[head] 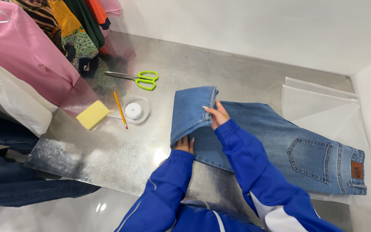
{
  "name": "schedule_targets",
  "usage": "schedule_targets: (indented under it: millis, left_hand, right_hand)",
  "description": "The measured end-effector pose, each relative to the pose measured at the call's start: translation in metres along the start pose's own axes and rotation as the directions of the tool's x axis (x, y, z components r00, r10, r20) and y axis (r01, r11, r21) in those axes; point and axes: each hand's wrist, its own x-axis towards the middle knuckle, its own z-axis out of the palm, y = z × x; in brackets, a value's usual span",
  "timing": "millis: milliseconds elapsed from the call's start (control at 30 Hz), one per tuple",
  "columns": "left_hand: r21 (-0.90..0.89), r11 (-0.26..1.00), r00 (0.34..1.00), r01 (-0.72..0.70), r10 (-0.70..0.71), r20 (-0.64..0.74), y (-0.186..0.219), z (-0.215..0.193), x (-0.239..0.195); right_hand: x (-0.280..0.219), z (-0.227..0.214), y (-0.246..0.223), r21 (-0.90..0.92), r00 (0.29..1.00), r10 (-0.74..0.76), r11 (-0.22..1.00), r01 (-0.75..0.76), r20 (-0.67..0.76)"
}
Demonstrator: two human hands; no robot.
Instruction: The person takes a pair of jeans from a clothing rack and places them on a metal table. They fold the jeans neatly by hand and then place the folded garment into a clear plastic bag, sealing it.
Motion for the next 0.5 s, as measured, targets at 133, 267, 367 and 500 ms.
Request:
schedule_targets:
  millis: [133, 267, 367, 500]
  left_hand:
    - [-0.027, 0.995, 0.991, -0.092, 0.089, -0.098, -0.023, -0.004, -0.011]
    - [0.182, 0.981, 0.995, 0.065, -0.076, 0.058, -0.021, -0.038, -0.022]
    - [0.021, 0.997, 0.995, 0.074, -0.073, -0.071, -0.057, -0.032, -0.018]
    - [-0.254, 0.944, 0.933, 0.209, -0.270, -0.236, -0.078, -0.072, -0.032]
  right_hand:
    - [-0.001, -0.021, 0.001, -0.100, 0.996, 0.090, 0.991, -0.092, -0.022]
    - [-0.022, 0.005, 0.006, -0.212, 0.987, 0.153, 0.964, -0.158, -0.040]
    - [-0.024, -0.011, 0.023, -0.301, 0.982, 0.147, 0.937, -0.176, -0.116]
    - [-0.038, -0.052, 0.047, -0.439, 0.930, 0.205, 0.837, -0.328, -0.305]
